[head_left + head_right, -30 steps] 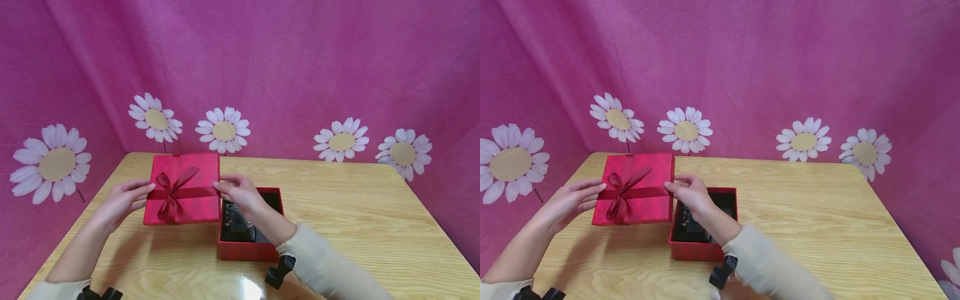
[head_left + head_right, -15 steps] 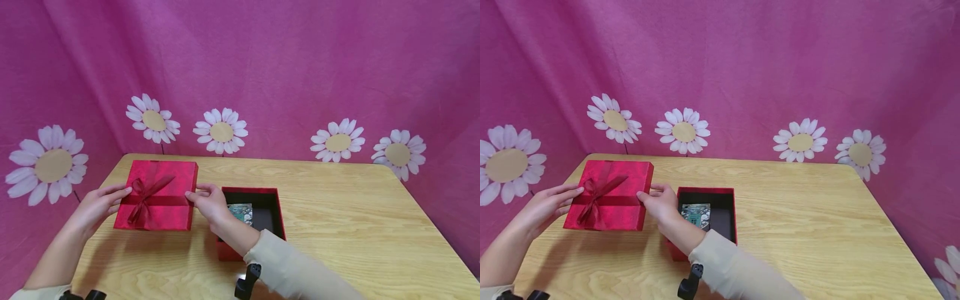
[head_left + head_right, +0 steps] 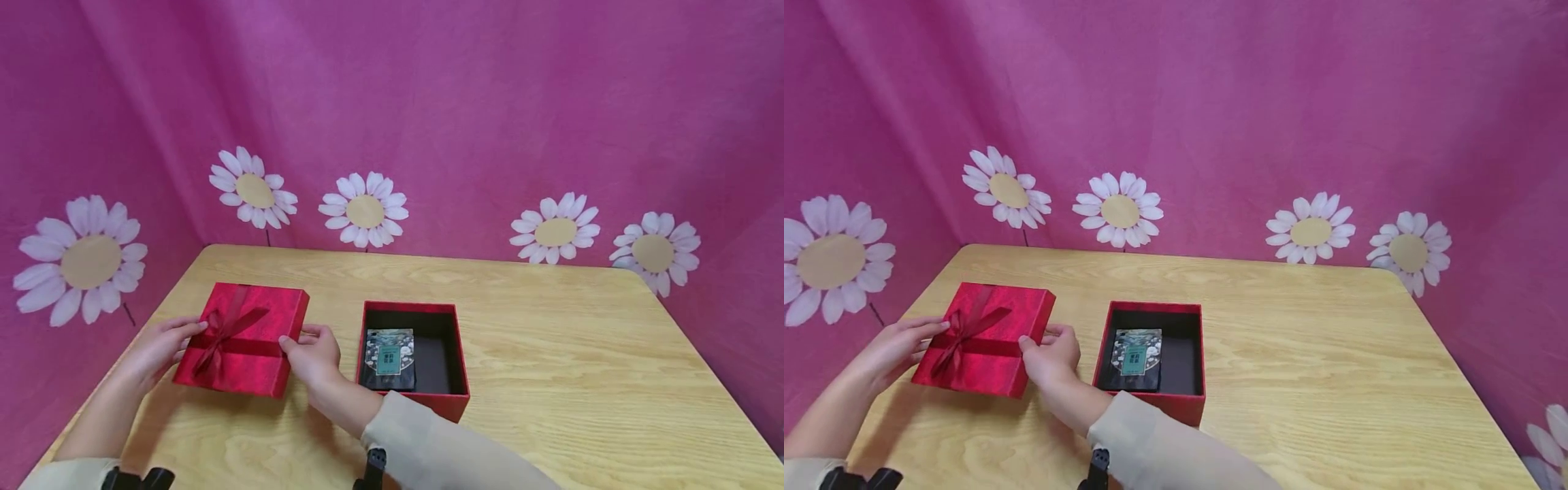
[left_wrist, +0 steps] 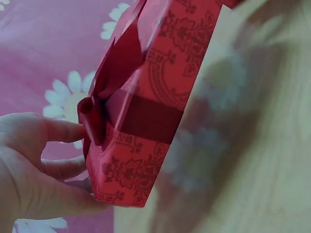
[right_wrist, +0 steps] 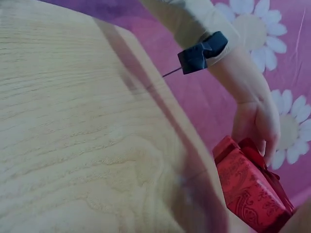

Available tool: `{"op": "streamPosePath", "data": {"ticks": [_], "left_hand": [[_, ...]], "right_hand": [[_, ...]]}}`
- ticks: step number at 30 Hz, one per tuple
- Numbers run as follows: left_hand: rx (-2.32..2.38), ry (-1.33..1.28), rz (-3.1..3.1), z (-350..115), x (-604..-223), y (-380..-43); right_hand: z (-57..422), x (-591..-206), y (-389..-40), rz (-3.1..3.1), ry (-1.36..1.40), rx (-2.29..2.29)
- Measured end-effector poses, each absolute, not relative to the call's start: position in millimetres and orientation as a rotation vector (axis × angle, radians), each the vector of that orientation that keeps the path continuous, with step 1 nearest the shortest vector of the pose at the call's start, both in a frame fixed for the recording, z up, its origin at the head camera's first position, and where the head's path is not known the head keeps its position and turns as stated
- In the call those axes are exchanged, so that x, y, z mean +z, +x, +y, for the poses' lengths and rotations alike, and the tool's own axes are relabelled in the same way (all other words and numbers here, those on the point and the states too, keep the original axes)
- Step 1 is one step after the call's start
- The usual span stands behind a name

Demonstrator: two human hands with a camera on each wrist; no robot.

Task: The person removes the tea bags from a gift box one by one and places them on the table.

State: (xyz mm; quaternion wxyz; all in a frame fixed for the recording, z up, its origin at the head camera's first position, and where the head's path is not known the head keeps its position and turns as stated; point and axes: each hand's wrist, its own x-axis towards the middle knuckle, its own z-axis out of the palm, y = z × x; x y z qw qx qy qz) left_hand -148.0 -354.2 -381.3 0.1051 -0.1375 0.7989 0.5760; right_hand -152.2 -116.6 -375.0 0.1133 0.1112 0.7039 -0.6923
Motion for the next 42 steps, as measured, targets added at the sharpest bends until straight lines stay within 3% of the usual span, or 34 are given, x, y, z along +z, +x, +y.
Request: {"op": "streamPosePath", "data": {"ticks": [17, 30, 42], "left_hand": [[1.234, -0.524, 2.752, -334.5, -405.8, -153.2], [0.936, -0.485, 2.931, -327.1, -401.6, -154.3], [1.126, -0.438, 3.002, -282.4, -353.2, -159.2]], "right_hand": [[-132.7, -410.6, -162.2, 2.179, 0.464, -1.858], [-129.7, -408.7, -159.4, 2.222, 0.454, -1.805], [-104.2, -353.9, -151.7, 1.909, 0.322, -1.875]]}}
